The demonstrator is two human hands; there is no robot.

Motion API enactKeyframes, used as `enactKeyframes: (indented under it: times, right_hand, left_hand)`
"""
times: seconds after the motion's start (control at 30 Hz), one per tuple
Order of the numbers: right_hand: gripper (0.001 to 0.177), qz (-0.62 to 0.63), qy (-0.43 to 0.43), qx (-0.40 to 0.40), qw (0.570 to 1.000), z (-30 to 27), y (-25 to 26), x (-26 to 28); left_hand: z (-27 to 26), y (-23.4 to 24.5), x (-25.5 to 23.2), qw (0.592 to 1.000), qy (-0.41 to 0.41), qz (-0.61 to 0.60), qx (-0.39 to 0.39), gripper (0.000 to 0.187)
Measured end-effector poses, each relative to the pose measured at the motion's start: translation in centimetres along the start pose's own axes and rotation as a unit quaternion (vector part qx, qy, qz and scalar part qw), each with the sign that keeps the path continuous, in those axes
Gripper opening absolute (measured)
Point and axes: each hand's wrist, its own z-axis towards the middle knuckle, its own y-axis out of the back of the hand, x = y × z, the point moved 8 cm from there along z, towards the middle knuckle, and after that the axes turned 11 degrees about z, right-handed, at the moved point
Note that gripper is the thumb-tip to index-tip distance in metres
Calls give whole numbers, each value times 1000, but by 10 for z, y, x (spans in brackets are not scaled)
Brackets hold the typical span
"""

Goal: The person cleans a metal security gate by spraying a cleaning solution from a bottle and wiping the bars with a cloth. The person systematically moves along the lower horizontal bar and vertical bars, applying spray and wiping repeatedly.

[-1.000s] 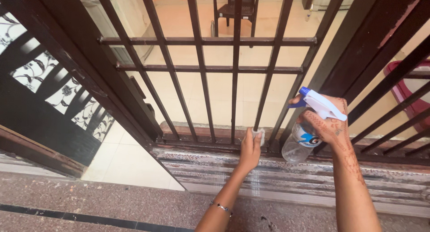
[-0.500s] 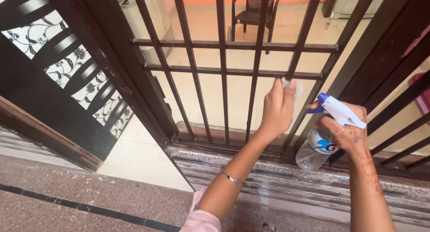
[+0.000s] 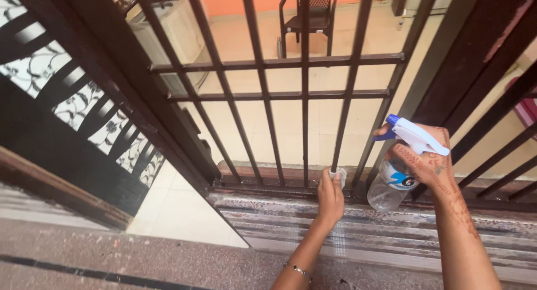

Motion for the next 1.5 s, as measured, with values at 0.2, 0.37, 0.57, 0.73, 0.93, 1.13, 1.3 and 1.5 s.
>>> enactKeyframes:
  times: [0.2,0.37,0.57,0.73,0.93,1.13,1.3,1.5]
  right_hand:
    - [28,-35,41,11,998,0,0,6]
    - [34,-5,23,10,1000,2,-1,2]
    - [36,38,26,12,999,1,-2,-7]
    - [37,77,31,14,997,-2,-5,-6]
    - [39,105,39,8,994,-3,-3,-7]
    - [40,90,42,21,995,-2,-4,-10]
    - [41,76,50,23,996,-2,-5,-10]
    - [43,107,51,23,993,-2,-5,-10]
  left_hand:
    - [73,50,-134,989,-94,-89,-69,34]
    - [100,57,-179,986,-127,6,-104,29]
    - [59,26,-86,996,-81,-43,-9,31]
    - [18,-3,-3,998,-50,-9,42,31]
    - [11,0,-7,999,-11,-18,29,33]
    - [80,50,-140,991,-86,-104,-22,36]
    - [106,61,-182,991,-115,-25,-69,24]
    - [65,41,-115,993,-101,-51,-38,25]
